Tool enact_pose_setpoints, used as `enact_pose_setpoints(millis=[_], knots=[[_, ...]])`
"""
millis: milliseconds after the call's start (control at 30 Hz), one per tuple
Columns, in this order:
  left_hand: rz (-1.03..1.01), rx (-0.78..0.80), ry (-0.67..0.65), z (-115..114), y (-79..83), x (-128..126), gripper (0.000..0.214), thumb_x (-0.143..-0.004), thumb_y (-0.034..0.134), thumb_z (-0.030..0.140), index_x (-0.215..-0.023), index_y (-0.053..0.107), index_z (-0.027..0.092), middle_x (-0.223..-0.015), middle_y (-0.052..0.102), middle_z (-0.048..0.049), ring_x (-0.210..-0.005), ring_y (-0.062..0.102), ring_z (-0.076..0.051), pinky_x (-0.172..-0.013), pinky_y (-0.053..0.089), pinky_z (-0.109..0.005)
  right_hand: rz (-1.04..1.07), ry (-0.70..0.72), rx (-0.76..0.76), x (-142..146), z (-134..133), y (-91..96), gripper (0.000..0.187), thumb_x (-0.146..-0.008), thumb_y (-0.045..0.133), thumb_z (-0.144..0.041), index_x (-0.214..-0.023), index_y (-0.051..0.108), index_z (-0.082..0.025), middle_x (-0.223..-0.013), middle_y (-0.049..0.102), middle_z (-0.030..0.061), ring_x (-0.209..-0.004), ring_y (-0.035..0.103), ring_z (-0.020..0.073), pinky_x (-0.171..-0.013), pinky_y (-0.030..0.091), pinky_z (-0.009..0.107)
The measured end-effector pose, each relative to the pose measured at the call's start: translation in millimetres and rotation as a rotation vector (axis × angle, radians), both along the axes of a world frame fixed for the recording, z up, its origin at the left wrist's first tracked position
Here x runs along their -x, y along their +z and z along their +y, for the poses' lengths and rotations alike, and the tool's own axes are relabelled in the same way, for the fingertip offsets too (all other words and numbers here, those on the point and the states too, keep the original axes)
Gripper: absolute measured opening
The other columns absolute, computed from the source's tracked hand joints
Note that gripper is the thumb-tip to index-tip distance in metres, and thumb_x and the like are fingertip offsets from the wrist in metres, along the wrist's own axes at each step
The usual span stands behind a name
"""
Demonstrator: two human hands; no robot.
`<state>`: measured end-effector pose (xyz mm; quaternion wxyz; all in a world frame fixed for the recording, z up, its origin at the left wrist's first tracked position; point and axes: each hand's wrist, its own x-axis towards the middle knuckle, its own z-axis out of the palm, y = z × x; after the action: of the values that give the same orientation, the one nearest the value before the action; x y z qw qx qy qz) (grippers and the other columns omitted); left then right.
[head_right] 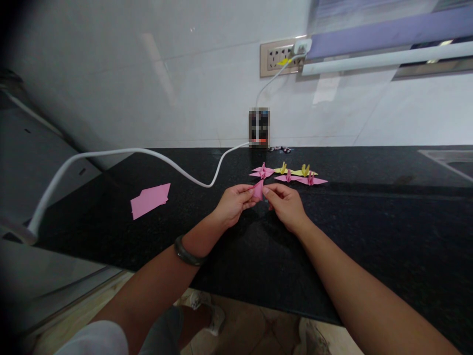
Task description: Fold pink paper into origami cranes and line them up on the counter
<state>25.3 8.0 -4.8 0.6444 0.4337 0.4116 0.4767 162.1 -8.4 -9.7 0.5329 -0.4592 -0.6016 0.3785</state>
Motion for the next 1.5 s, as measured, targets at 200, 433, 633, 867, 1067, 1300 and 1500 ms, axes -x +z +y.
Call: enact_pose_setpoints(millis=[200, 433, 633, 867, 1067, 1300, 1500], knots=[[0.011, -0.009, 0.007, 0.7, -0.8, 0.4, 0.013, -0.069, 0.054, 0.015, -0.080, 0.056, 0.009, -0.065, 0.058, -0.0036, -0.055, 0.054, -0.006, -0.057, 0.043, -0.020, -0.035, -0.015, -0.015, -0.8, 1.5, -2.1, 0.027, -0.072, 0.050, -0.039, -0.078, 0.060, -0.015, -0.054, 0.050, -0.0020, -0.045, 0.043, 0.0079, -0.044, 0.034, 0.021], [0.011, -0.017, 0.026, 1.4, -2.3, 0.7, 0.012, -0.069, 0.054, 0.015, -0.080, 0.055, 0.009, -0.064, 0.057, -0.0029, -0.054, 0.054, -0.006, -0.056, 0.043, -0.020, -0.086, -0.018, -0.047, -2.8, 1.8, -4.1, 0.027, -0.074, 0.047, -0.037, -0.080, 0.060, -0.015, -0.051, 0.048, -0.0026, -0.045, 0.042, 0.0086, -0.045, 0.033, 0.021], [0.084, -0.079, 0.047, 3.2, -5.9, -0.6, 0.012, -0.069, 0.053, 0.016, -0.079, 0.056, 0.010, -0.062, 0.057, -0.0029, -0.055, 0.055, -0.007, -0.055, 0.043, -0.020, -0.254, -0.139, -0.098, -4.3, 2.4, -2.8, 0.028, -0.075, 0.044, -0.035, -0.078, 0.062, -0.014, -0.052, 0.051, -0.0012, -0.045, 0.043, 0.0093, -0.045, 0.033, 0.022], [0.141, -0.096, 0.041, 4.6, -7.4, -0.4, 0.014, -0.069, 0.054, 0.017, -0.081, 0.058, 0.010, -0.063, 0.058, -0.0040, -0.054, 0.054, -0.007, -0.053, 0.043, -0.019, -0.398, -0.195, -0.220, -8.9, 8.1, -6.2, 0.023, -0.073, 0.045, -0.027, -0.081, 0.064, -0.017, -0.072, 0.061, 0.0033, -0.064, 0.053, 0.0144, -0.061, 0.040, 0.026], [0.143, -0.109, 0.052, 4.6, -6.4, 0.8, 0.014, -0.069, 0.053, 0.017, -0.081, 0.058, 0.010, -0.062, 0.058, -0.0038, -0.053, 0.054, -0.006, -0.052, 0.042, -0.018, -0.343, -0.142, -0.093, -9.1, 10.0, -8.7, 0.026, -0.071, 0.047, -0.028, -0.087, 0.063, -0.016, -0.062, 0.060, 0.0015, -0.051, 0.049, 0.0111, -0.049, 0.038, 0.023], [0.137, -0.086, 0.053, 4.4, -5.3, -1.4, 0.014, -0.069, 0.054, 0.016, -0.080, 0.057, 0.010, -0.061, 0.058, -0.0038, -0.053, 0.054, -0.006, -0.052, 0.042, -0.018, -0.322, -0.144, -0.123, -6.1, 5.2, -3.1, 0.027, -0.073, 0.046, -0.034, -0.079, 0.063, -0.014, -0.054, 0.054, -0.0002, -0.047, 0.046, 0.0099, -0.046, 0.035, 0.022], [0.126, -0.091, 0.067, 5.0, -7.1, -0.9, 0.014, -0.069, 0.054, 0.017, -0.081, 0.057, 0.010, -0.061, 0.059, -0.0037, -0.052, 0.054, -0.007, -0.052, 0.043, -0.019, -0.301, -0.149, -0.127, -7.7, 4.6, -2.4, 0.031, -0.074, 0.044, -0.040, -0.076, 0.062, -0.015, -0.052, 0.053, -0.0002, -0.046, 0.046, 0.0102, -0.046, 0.035, 0.022]])
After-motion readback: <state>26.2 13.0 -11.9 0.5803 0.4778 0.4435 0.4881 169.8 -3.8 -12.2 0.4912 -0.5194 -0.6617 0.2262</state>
